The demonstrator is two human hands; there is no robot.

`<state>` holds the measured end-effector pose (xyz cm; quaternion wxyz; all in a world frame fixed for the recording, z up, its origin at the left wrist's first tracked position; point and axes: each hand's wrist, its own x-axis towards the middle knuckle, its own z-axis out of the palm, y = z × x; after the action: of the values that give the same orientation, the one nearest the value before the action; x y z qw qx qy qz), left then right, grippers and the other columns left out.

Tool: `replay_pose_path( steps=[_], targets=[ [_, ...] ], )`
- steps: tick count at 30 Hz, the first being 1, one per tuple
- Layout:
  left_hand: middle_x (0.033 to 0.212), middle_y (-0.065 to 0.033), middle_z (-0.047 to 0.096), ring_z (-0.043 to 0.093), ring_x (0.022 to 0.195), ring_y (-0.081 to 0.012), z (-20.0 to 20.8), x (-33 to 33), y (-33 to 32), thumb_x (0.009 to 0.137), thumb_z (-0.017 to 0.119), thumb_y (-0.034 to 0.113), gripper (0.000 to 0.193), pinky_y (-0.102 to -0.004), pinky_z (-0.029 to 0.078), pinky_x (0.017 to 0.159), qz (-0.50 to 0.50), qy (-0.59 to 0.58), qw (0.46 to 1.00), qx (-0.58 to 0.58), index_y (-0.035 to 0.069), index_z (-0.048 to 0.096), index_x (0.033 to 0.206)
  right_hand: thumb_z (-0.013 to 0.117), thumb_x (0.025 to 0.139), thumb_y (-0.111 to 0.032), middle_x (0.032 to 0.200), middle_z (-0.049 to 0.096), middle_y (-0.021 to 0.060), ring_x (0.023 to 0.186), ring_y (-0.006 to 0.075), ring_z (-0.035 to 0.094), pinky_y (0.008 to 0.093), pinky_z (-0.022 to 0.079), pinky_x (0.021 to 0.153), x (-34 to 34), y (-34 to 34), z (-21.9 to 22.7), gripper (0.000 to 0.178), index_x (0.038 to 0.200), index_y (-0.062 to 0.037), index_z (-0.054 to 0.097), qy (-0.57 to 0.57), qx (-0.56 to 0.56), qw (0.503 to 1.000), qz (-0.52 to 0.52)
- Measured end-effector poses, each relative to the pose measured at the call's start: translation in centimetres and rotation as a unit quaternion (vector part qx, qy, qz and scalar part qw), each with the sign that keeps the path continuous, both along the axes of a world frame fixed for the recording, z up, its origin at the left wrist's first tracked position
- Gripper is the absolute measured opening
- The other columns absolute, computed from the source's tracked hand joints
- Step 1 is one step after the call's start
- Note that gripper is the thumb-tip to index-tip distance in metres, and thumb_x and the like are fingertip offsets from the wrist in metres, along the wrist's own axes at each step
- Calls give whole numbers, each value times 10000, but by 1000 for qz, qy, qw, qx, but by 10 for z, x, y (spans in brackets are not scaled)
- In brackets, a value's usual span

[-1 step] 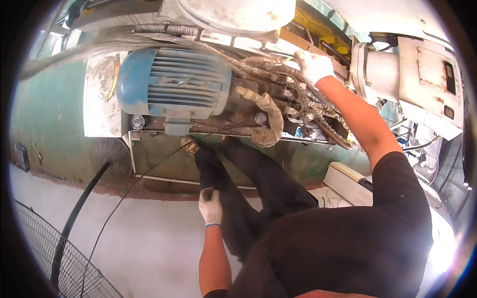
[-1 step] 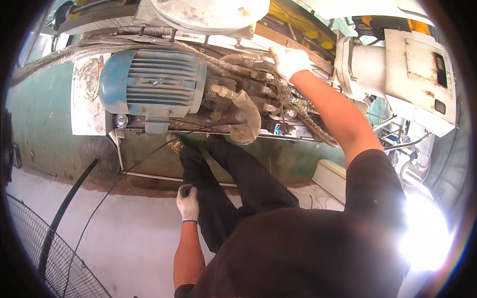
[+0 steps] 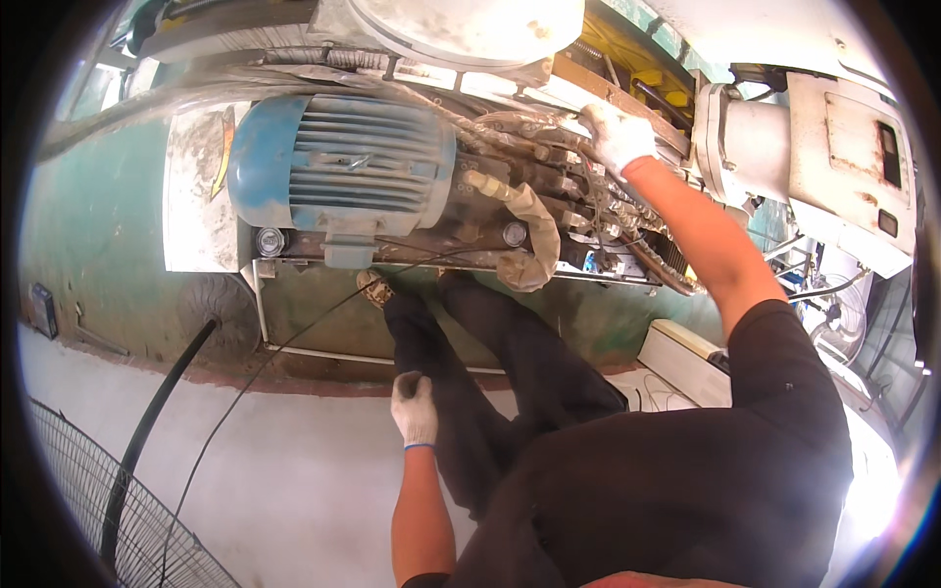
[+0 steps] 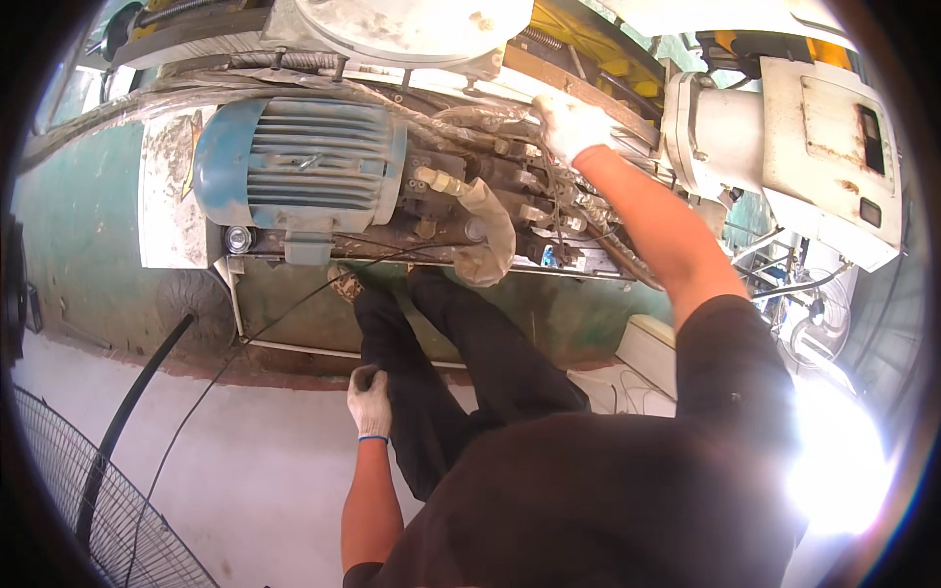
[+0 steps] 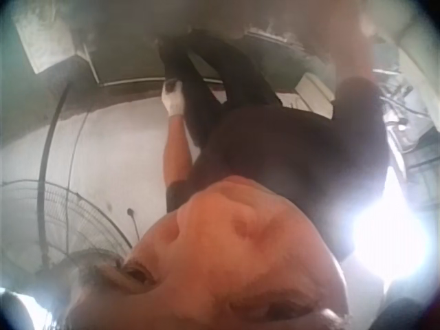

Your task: The person operates a machine by pulling a lever, then walks to a table to pick up a white board and place it in a drawer. The person then walks back to the machine area.

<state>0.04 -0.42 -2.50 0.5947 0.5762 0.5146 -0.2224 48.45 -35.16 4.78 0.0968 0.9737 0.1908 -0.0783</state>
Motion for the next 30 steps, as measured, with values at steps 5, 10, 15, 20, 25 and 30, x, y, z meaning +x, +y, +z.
replay_pose_path(
  steps=[5,10,15,20,25,30],
  targets=[
    [1040,-91,748,692,933,-171,-9,-8,16,962,725,39,192,-323,565,866,-37,34,998,30,-16,715,1146,659,1043,-296,1042,770,208,968,444,752,533,603,820,-36,-11,-105,216,1222,-182,695,-20,97,986,-132],
    [1042,-101,757,706,967,-185,-14,-5,16,958,730,51,203,-340,566,903,-64,29,997,45,-12,716,1150,634,1072,-344,1045,777,235,1012,465,747,552,595,884,-63,-9,-120,293,1312,-190,699,20,194,959,-207],
    [1034,-107,766,710,965,-189,8,28,1,959,743,75,192,-343,565,901,-74,-4,997,38,-4,730,1134,601,1079,-380,1202,782,157,1088,394,751,515,596,944,-59,-33,-22,320,1345,-251,724,46,54,986,-149],
    [1045,-161,795,756,986,-311,4,41,-10,940,756,139,213,-408,576,913,-147,-27,986,68,20,746,1116,571,1086,-334,1116,796,164,1048,364,772,513,602,894,-8,13,96,278,1208,-183,770,118,-107,987,-25],
    [1050,-177,795,764,987,-348,14,32,-10,933,755,139,193,-423,580,913,-207,-25,971,115,25,744,1089,562,1023,-192,1047,817,168,983,352,797,477,627,846,47,69,115,275,1082,-107,817,132,-218,962,101],
    [1024,-161,800,774,986,-327,-8,-24,-14,940,759,151,189,-409,587,900,-155,-8,984,88,35,740,1088,535,1040,-170,1068,808,197,1019,374,783,496,616,878,71,127,112,291,1115,-90,804,120,-279,937,170]
  ],
)
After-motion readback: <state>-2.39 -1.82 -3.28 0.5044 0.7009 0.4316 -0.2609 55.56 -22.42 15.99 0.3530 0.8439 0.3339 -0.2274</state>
